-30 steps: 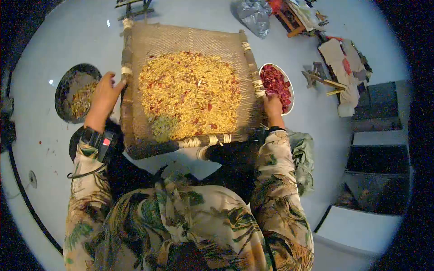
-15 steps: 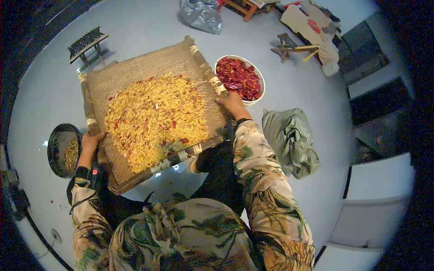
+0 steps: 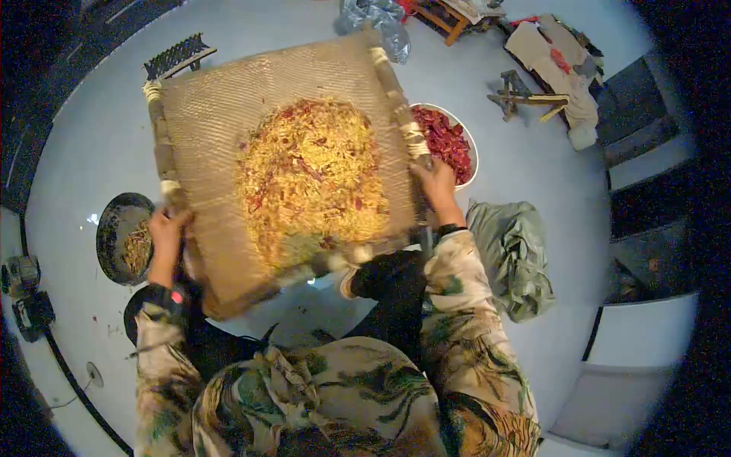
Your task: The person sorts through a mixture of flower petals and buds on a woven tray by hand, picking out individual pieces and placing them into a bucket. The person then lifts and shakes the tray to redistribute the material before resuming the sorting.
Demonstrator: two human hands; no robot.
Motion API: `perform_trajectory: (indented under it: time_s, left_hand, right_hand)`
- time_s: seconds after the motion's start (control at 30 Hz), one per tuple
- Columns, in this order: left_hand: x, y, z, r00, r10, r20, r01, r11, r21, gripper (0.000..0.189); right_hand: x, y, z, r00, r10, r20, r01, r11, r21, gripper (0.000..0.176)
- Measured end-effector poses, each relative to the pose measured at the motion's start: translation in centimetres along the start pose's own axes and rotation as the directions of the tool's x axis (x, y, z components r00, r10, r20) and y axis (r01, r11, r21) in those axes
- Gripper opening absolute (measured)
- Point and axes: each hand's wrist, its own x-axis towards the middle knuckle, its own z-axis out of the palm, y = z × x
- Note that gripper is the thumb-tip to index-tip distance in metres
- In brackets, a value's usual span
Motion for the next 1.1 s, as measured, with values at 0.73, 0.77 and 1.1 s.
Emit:
perform_trajectory:
  time_s: [0.73,0.77,1.1]
  left_hand:
    - [-1.4,1.4,2.2,0.993,0.092,0.072,-0.081,0.987,-0.138,0.046]
    - [-2.1,1.9,2.7,0.994,0.070,0.079,-0.047,0.964,-0.263,0.047]
    - [3.2,-5.4,2.2,0.984,0.164,0.075,-0.166,0.986,0.020,0.046]
  right_hand:
    - [3.1,5.5,0.3,0.973,0.138,0.185,-0.180,0.955,0.236,0.030]
    - [3.0,5.2,0.4,0.979,0.110,0.169,-0.151,0.957,0.246,0.031]
    - [3.1,1.6,1.3,0.957,0.156,0.243,-0.183,0.979,0.093,0.039]
